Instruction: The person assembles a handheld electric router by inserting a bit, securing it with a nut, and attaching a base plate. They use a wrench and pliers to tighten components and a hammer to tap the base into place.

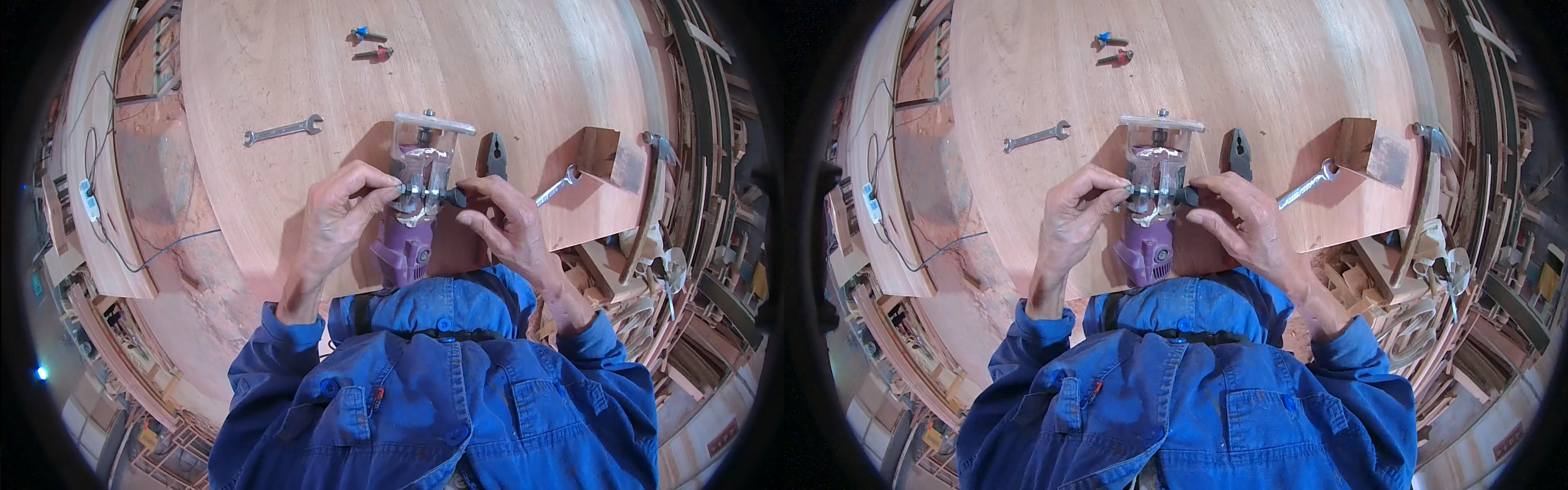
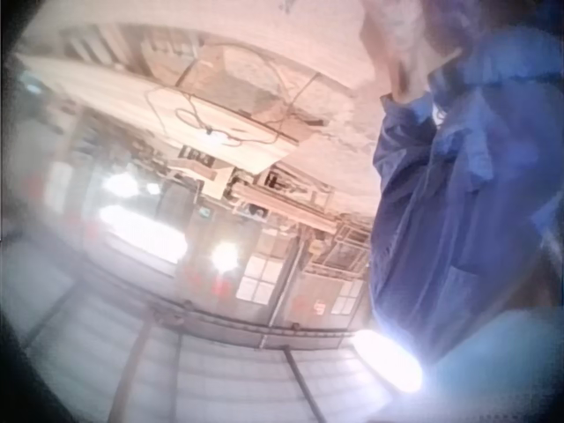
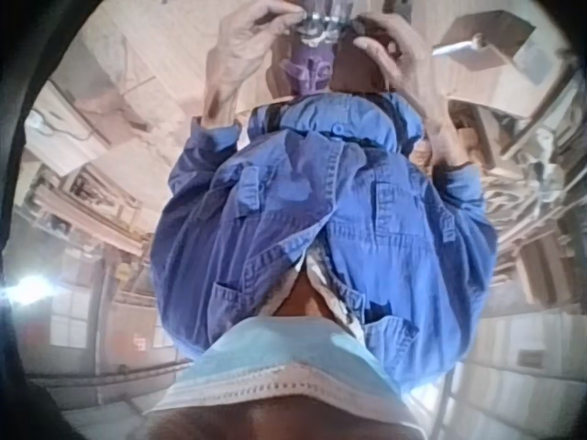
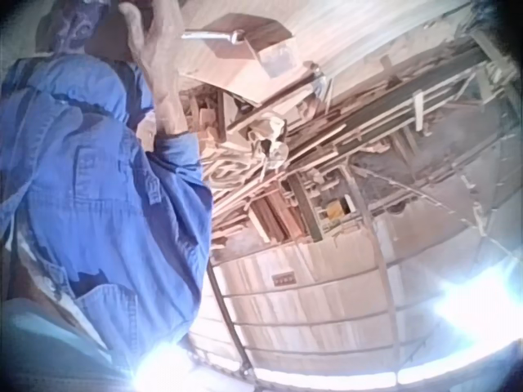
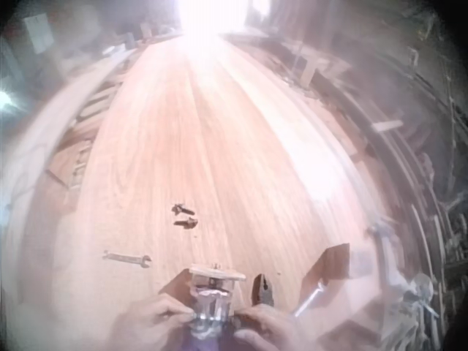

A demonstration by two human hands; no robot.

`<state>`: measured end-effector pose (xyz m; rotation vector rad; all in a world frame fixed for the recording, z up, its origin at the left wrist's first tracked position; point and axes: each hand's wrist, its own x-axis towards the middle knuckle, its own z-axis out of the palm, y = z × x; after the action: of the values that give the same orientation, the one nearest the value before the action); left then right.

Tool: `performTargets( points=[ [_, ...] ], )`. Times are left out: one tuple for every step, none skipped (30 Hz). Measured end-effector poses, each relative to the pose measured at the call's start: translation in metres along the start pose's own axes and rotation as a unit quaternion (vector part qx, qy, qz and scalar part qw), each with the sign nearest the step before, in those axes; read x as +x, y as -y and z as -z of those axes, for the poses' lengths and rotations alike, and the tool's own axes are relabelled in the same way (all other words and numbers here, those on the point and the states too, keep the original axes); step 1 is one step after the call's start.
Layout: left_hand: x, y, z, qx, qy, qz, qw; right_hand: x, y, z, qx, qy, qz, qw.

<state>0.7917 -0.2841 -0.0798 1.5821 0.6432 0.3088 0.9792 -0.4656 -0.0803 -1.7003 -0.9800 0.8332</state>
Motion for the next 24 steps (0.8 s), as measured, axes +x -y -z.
performTargets(
  points=[
    [0.0,0.0,0.0,0.0,-0.002,-0.003,1.0,0.003,-0.009,0.001,-0.037,0.014,0.036,0.999],
    [0.0,0.0,0.0,0.003,0.0,-0.006,1.0,0.005,-0.013,0.001,-0.072,0.025,0.071,0.995],
    [0.0,0.001,0.0,0.006,0.001,-0.008,1.0,0.005,-0.012,-0.002,-0.11,0.018,0.055,0.992],
    [0.0,0.001,0.0,0.009,0.003,-0.01,1.0,0.006,-0.011,0.0,0.07,0.07,-0.09,0.991],
    [0.0,0.001,0.001,0.022,0.012,-0.009,1.0,0.009,-0.01,0.003,0.244,0.117,-0.228,0.935],
    [0.0,0.001,0.003,0.035,0.021,-0.009,0.999,0.013,-0.011,0.006,0.405,0.158,-0.354,0.828],
    [0.0,0.001,0.004,0.049,0.029,-0.008,0.998,0.016,-0.016,0.009,0.467,0.183,-0.361,0.786],
    [0.0,0.001,0.004,0.033,0.028,-0.007,0.999,0.015,-0.016,0.005,0.372,0.135,-0.321,0.86],
    [-0.001,0.001,0.004,0.018,0.026,-0.007,0.999,0.011,-0.012,-0.002,0.272,0.084,-0.274,0.919],
    [-0.001,0.002,0.003,0.002,0.024,-0.007,1.0,0.006,-0.007,-0.009,0.166,0.031,-0.221,0.96],
    [-0.002,0.002,0.004,0.011,0.026,-0.004,1.0,0.002,0.001,-0.014,0.011,-0.051,-0.055,0.997],
    [-0.002,0.003,0.004,0.02,0.027,-0.002,0.999,0.003,-0.002,-0.011,-0.04,-0.028,-0.002,0.999],
    [-0.002,0.003,0.004,0.029,0.029,0.0,0.999,0.005,-0.006,-0.006,-0.09,-0.005,0.05,0.995],
    [-0.002,0.003,0.003,0.023,0.026,-0.003,0.999,0.004,-0.01,-0.004,-0.141,0.017,0.097,0.985],
    [-0.001,0.002,0.001,0.017,0.022,-0.007,1.0,0.007,-0.012,-0.004,-0.123,0.032,0.092,0.988],
    [-0.002,0.002,0.0,0.011,0.018,-0.01,1.0,0.007,-0.012,-0.004,0.05,0.07,-0.064,0.994],
    [-0.001,0.002,0.0,0.019,0.021,-0.012,1.0,0.008,-0.01,-0.002,0.221,0.102,-0.212,0.946],
    [-0.001,0.003,0.001,0.028,0.024,-0.013,0.999,0.01,-0.009,-0.001,0.38,0.129,-0.348,0.847],
    [0.0,0.003,0.002,0.036,0.027,-0.015,0.999,0.015,-0.011,-0.001,0.433,0.135,-0.388,0.802],
    [-0.001,0.003,0.003,0.032,0.027,-0.009,0.999,0.016,-0.008,-0.002,0.361,0.13,-0.374,0.845],
    [-0.003,0.003,0.003,0.027,0.026,-0.003,0.999,0.015,-0.002,-0.002,0.285,0.123,-0.356,0.881],
    [-0.003,0.003,0.004,0.023,0.024,0.003,0.999,0.014,0.003,-0.003,0.208,0.117,-0.337,0.911],
    [-0.003,0.002,0.003,0.013,0.023,0.0,1.0,0.009,-0.004,-0.009,0.003,0.024,-0.106,0.994],
    [-0.002,0.002,0.001,0.003,0.021,-0.003,1.0,0.006,-0.007,-0.01,-0.037,-0.009,-0.029,0.999]
  ],
)
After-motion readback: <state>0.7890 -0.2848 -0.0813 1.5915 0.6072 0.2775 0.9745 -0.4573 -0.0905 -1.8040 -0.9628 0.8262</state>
